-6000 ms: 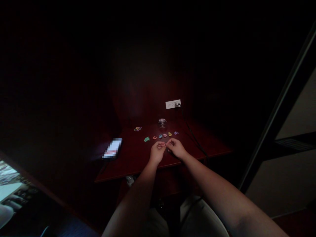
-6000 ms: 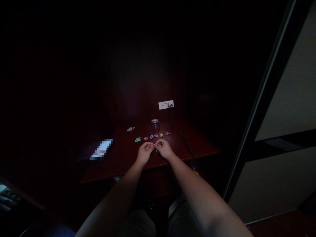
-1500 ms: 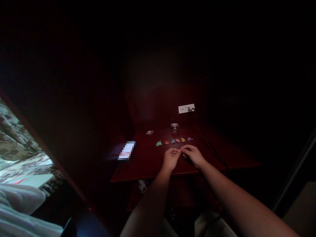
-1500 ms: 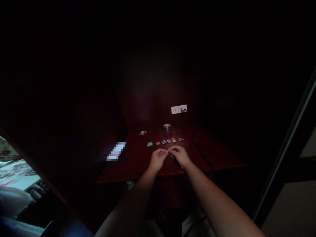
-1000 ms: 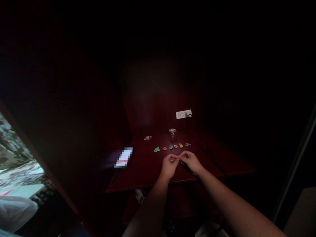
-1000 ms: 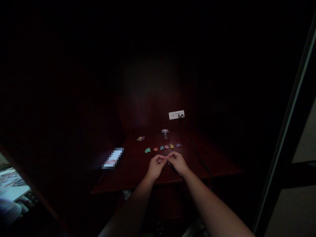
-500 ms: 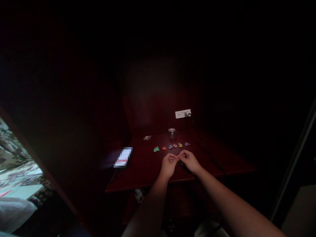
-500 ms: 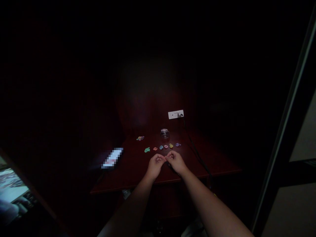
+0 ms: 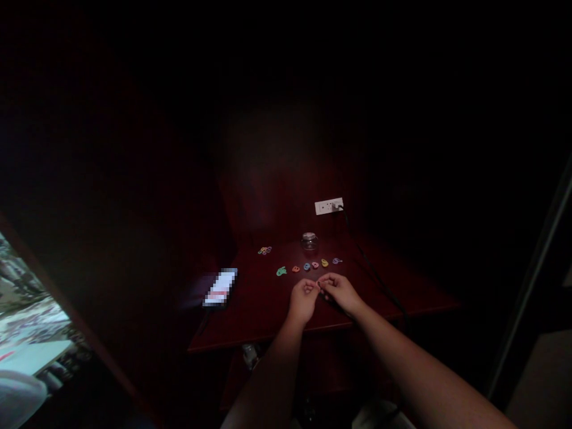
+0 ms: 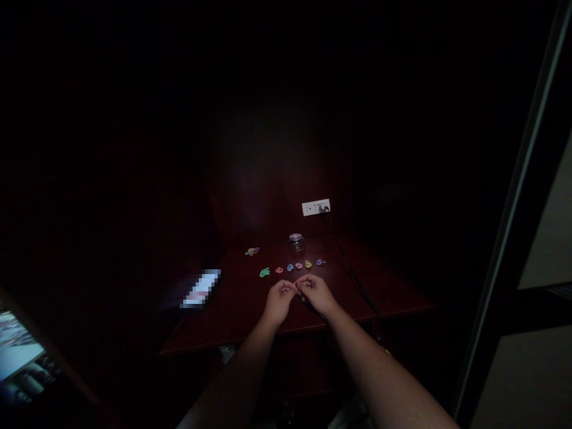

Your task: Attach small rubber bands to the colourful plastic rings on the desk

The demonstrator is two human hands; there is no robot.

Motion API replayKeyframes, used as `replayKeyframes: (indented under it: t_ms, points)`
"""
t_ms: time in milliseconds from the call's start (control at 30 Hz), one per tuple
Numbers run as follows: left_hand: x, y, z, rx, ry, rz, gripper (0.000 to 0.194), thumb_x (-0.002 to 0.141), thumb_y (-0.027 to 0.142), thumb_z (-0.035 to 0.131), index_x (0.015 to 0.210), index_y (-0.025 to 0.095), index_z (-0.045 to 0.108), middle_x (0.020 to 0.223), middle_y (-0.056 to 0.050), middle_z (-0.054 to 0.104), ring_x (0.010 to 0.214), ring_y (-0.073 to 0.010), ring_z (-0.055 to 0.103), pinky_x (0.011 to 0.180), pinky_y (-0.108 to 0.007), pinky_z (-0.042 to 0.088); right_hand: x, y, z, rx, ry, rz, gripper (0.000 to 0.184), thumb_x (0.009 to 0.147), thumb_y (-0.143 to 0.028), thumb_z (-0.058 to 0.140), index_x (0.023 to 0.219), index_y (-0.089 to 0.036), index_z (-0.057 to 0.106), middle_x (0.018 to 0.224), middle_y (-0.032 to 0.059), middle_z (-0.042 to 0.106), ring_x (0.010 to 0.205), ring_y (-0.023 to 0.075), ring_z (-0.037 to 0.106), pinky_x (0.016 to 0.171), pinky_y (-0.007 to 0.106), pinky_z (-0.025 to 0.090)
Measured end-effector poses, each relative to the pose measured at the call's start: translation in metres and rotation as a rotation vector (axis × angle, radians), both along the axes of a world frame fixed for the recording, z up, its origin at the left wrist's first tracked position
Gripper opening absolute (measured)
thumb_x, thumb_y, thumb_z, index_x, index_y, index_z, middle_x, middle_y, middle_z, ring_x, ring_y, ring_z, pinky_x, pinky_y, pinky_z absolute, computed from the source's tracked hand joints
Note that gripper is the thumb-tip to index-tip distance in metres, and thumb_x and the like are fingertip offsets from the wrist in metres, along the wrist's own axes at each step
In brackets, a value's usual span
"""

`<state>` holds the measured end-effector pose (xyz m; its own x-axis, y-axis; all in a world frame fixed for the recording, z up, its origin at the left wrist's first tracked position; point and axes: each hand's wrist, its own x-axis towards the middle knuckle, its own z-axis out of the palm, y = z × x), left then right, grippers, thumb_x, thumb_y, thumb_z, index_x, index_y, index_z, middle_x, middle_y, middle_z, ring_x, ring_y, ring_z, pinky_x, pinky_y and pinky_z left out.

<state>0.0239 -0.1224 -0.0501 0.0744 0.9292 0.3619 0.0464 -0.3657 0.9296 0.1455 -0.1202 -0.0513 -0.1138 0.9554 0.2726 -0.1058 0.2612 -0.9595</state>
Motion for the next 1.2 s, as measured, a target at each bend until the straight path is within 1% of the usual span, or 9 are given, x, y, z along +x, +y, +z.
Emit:
replayKeyframes:
  t_ms: [67,167,367,500,600,767,1000,1100,1200]
  points:
    - [0.0001,-0.0002,0.0004,-0.007,-0.004,-0.009,0.005,0.064,0.018,0.054,0.062,0.013,0.053,0.060,-0.001,0.058,0.056,-0.0097,0.053,0.056,-0.020,0.040,0.0000,0.0007,-0.0002,-0.006,0.003,0.020,0.021,0.063,-0.032,0.057,0.074,-0.014,0.054,0.052,-0.0024,0.053,0.039,0.0059,0.044,0.038,0.018,0.031]
    - [0.0000,0.0005,0.0002,-0.019,-0.003,-0.013,0.005,0.064,0.018,0.054,0.063,0.014,0.053,0.059,-0.002,0.058,0.057,-0.0102,0.054,0.056,-0.020,0.041,-0.0004,0.0015,-0.0012,0.004,-0.004,0.019,0.018,0.063,-0.031,0.057,0.070,-0.014,0.055,0.052,-0.0026,0.053,0.039,0.0057,0.043,0.039,0.018,0.032]
    - [-0.0019,0.0017,-0.0028,-0.003,0.007,0.029,0.009,0.064,0.022,0.055,0.064,0.014,0.053,0.059,-0.001,0.058,0.056,-0.0100,0.053,0.054,-0.019,0.039,-0.0001,0.0010,-0.0031,0.031,-0.020,-0.037,0.022,0.062,-0.034,0.059,0.069,-0.014,0.054,0.050,-0.0027,0.052,0.042,0.0070,0.044,0.040,0.019,0.032]
    - [-0.0022,0.0006,-0.0032,-0.004,0.028,0.029,0.012,0.065,0.025,0.055,0.064,0.014,0.052,0.056,0.000,0.056,0.052,-0.0086,0.050,0.049,-0.018,0.036,0.0005,0.0028,-0.0053,0.042,-0.042,-0.089,0.023,0.061,-0.035,0.060,0.065,-0.015,0.052,0.047,-0.0036,0.049,0.041,0.0071,0.042,0.039,0.018,0.029]
    - [-0.0014,0.0004,-0.0025,0.003,0.027,0.029,0.011,0.063,0.023,0.056,0.062,0.014,0.052,0.056,0.001,0.055,0.053,-0.0086,0.050,0.051,-0.018,0.036,0.0003,0.0037,-0.0062,0.035,-0.041,-0.108,0.025,0.059,-0.037,0.061,0.062,-0.016,0.049,0.045,-0.0044,0.049,0.039,0.0071,0.040,0.039,0.019,0.028]
    - [-0.0004,0.0016,-0.0027,0.003,0.035,0.051,0.010,0.062,0.022,0.057,0.062,0.013,0.052,0.055,0.001,0.054,0.052,-0.0079,0.048,0.051,-0.018,0.036,-0.0003,0.0008,-0.0036,0.061,-0.042,-0.090,0.026,0.058,-0.038,0.061,0.062,-0.016,0.047,0.044,-0.0054,0.046,0.039,0.0073,0.040,0.040,0.019,0.029]
    - [0.0004,-0.0010,0.0009,-0.036,-0.010,0.014,0.010,0.061,0.022,0.057,0.063,0.013,0.052,0.054,0.001,0.053,0.049,-0.0071,0.047,0.049,-0.017,0.034,-0.0003,-0.0010,-0.0017,0.060,-0.029,-0.053,0.023,0.061,-0.036,0.059,0.062,-0.017,0.045,0.043,-0.0063,0.044,0.038,0.0070,0.039,0.038,0.018,0.027]
    - [-0.0006,0.0000,-0.0002,-0.034,-0.006,-0.004,0.010,0.062,0.022,0.056,0.067,0.013,0.053,0.056,0.001,0.054,0.051,-0.0075,0.048,0.049,-0.017,0.035,-0.0006,-0.0002,-0.0027,0.061,-0.017,-0.033,0.022,0.062,-0.035,0.059,0.062,-0.017,0.045,0.043,-0.0065,0.044,0.038,0.0069,0.039,0.038,0.018,0.027]
    - [-0.0013,0.0021,-0.0027,-0.011,0.022,0.011,0.008,0.063,0.021,0.055,0.065,0.013,0.054,0.057,0.000,0.055,0.054,-0.0085,0.049,0.052,-0.018,0.037,-0.0009,0.0002,-0.0034,0.057,-0.009,-0.043,0.020,0.062,-0.033,0.058,0.063,-0.017,0.046,0.044,-0.0064,0.045,0.039,0.0070,0.041,0.039,0.018,0.028]
